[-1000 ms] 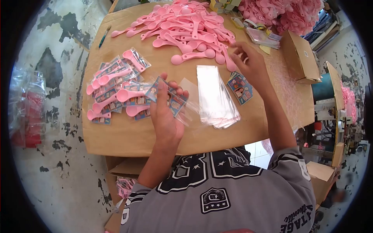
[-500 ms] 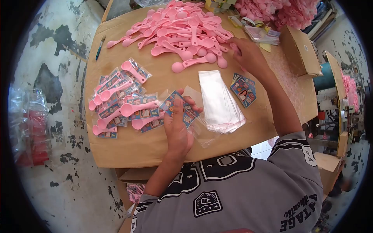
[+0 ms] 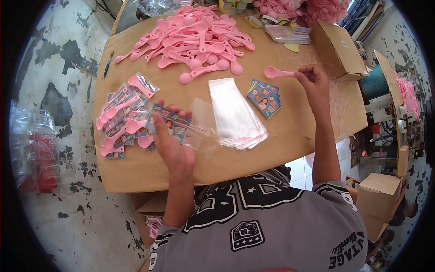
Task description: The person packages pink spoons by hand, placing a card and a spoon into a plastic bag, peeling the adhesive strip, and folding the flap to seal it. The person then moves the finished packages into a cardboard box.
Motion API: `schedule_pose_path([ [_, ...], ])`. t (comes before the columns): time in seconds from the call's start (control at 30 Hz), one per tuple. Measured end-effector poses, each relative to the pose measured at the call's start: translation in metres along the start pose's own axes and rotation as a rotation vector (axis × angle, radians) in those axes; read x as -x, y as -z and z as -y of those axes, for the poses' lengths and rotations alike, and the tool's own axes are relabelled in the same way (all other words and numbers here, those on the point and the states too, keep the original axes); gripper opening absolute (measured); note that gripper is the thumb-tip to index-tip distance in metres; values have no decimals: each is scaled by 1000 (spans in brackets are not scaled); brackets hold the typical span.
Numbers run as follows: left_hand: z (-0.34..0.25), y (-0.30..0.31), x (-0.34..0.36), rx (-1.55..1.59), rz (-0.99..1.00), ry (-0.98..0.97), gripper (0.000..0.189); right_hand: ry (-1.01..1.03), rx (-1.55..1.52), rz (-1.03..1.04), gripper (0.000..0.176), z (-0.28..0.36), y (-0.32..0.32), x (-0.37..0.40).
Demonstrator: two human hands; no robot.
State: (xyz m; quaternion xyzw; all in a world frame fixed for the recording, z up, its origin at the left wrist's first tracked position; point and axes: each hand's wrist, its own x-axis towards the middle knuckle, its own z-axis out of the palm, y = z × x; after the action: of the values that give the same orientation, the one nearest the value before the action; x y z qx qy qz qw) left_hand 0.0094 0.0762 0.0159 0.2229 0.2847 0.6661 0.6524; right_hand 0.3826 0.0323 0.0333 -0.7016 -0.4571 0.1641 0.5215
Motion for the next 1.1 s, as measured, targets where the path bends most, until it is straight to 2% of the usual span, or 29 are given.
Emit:
schedule_pose_path([
  [0.03,-1,-2,1,-15,13,-21,48,-99,-182,2,15,-5,4,2],
  [0.13,-2,-10,4,21,53,-70,44,50,128,-36,13,-19,15,5],
  [0.23,5,-23,8,10,80,-130,44,459,733,-373,12,-9,34,9],
  [0.33,18,-37,16,20,70,-160,44,512,625,-536,12,12,52,22],
  [0.37,22,-43,17,26,67,-173,45,445,545,-515,12,19,54,32],
  [0.47,35,-54,18,97,41,-164,46,48,-279,-255,14,19,45,64],
  [0.57,41,-73,24,144,34,-202,47,-38,-324,14,16,6,32,102],
  [0.67,48,-82,32,151,85,-234,49,-222,-612,146,16,15,9,131],
  [0.83,71,-83,51,127,198,-228,51,-251,-788,257,17,25,-12,147],
  [0.97,81,-80,62,181,188,-116,54,-244,-904,412,20,40,-20,155],
  [1.07,83,-78,69,266,226,36,54,-185,-854,485,23,45,-21,158],
  [1.1,83,-78,72,293,236,100,54,-148,-787,450,25,46,-23,158],
])
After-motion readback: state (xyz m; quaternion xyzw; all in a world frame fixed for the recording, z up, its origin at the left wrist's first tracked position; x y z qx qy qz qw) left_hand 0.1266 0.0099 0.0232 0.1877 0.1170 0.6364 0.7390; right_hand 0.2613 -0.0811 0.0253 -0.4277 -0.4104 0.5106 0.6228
